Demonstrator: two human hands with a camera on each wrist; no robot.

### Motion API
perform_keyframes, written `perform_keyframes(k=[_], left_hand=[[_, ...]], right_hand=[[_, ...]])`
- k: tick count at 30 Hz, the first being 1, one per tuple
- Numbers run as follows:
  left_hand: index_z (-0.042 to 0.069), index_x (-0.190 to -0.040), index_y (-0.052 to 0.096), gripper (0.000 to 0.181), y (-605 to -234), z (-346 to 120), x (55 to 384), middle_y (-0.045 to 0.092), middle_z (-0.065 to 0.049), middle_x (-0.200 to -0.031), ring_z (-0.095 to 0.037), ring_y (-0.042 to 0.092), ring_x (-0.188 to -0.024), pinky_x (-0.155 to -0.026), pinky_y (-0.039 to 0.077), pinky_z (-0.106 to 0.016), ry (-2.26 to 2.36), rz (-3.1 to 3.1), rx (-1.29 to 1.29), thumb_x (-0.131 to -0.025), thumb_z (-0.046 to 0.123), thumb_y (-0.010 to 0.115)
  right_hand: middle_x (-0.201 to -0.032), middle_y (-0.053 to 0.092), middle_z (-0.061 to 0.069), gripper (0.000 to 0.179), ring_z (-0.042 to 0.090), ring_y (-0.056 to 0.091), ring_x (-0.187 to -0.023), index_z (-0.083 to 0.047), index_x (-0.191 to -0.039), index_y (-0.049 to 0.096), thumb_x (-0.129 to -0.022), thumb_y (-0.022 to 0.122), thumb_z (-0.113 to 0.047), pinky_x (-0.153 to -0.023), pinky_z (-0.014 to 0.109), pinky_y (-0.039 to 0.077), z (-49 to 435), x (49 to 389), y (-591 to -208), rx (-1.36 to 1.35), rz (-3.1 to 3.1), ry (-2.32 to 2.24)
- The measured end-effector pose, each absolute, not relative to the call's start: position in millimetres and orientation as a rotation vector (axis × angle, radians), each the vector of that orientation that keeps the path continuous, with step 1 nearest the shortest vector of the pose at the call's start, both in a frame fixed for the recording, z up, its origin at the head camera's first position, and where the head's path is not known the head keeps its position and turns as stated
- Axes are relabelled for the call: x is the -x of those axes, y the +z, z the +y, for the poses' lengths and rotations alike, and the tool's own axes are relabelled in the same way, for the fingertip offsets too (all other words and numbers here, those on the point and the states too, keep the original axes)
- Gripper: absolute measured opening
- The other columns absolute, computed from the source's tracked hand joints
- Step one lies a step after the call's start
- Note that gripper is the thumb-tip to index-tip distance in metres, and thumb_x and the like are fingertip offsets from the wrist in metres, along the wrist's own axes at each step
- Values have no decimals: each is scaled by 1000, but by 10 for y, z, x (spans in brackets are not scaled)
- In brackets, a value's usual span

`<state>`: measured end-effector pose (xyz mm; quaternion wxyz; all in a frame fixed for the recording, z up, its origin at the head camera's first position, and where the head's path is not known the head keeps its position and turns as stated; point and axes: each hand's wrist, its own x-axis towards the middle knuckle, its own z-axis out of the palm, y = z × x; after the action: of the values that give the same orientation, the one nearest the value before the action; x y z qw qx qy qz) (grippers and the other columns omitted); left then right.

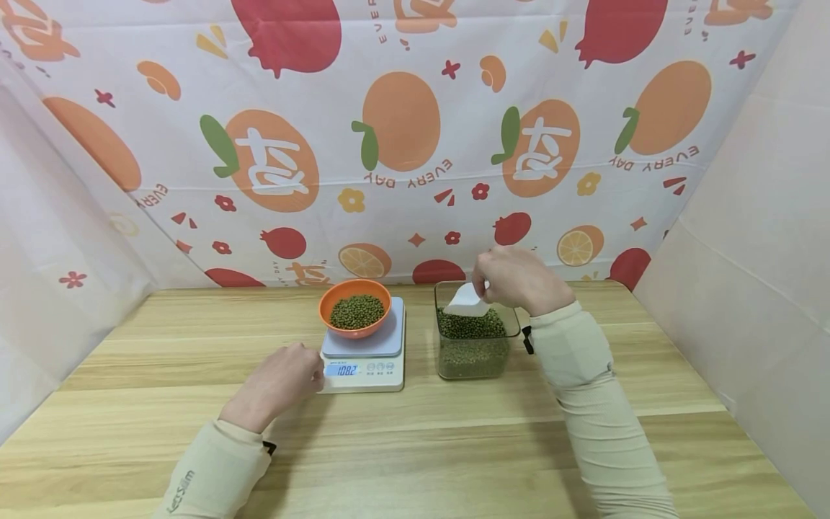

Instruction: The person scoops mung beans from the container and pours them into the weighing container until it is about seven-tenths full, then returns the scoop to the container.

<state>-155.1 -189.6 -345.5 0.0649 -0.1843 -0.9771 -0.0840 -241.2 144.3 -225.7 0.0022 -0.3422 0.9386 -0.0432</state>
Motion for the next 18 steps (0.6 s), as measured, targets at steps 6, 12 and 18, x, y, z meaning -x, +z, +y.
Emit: perform_keyframes(k=[6,12,18], left_hand=[[3,-67,66,19,-3455,-1896,1544,52,-1,-58,-14,44,-54,-51,40,-29,-257,-2944,554,-78,-5,79],[4,-66,64,20,-3450,-1891,1546,51,0,-58,-14,44,-54,-51,40,-29,-256,-2951,553,-79,-5,78],[5,-66,64,21,-3452,-1895,1546,50,0,-58,-14,43,-54,-51,39,-28,-267,-2966,541,-80,-5,77]], right_hand=[[-88,70,0,19,20,62,-81,-13,-77,76,-80,77,6,-73,41,54,1418,2416,-2260,1063,2912,-95],[-92,70,2,18,21,62,-83,-13,-76,76,-80,80,4,-74,41,53,1395,2409,-2251,1061,2893,-54],[-88,67,0,20,21,60,-84,-15,-72,75,-79,81,3,-74,41,52,1379,2396,-2239,1035,2874,10]])
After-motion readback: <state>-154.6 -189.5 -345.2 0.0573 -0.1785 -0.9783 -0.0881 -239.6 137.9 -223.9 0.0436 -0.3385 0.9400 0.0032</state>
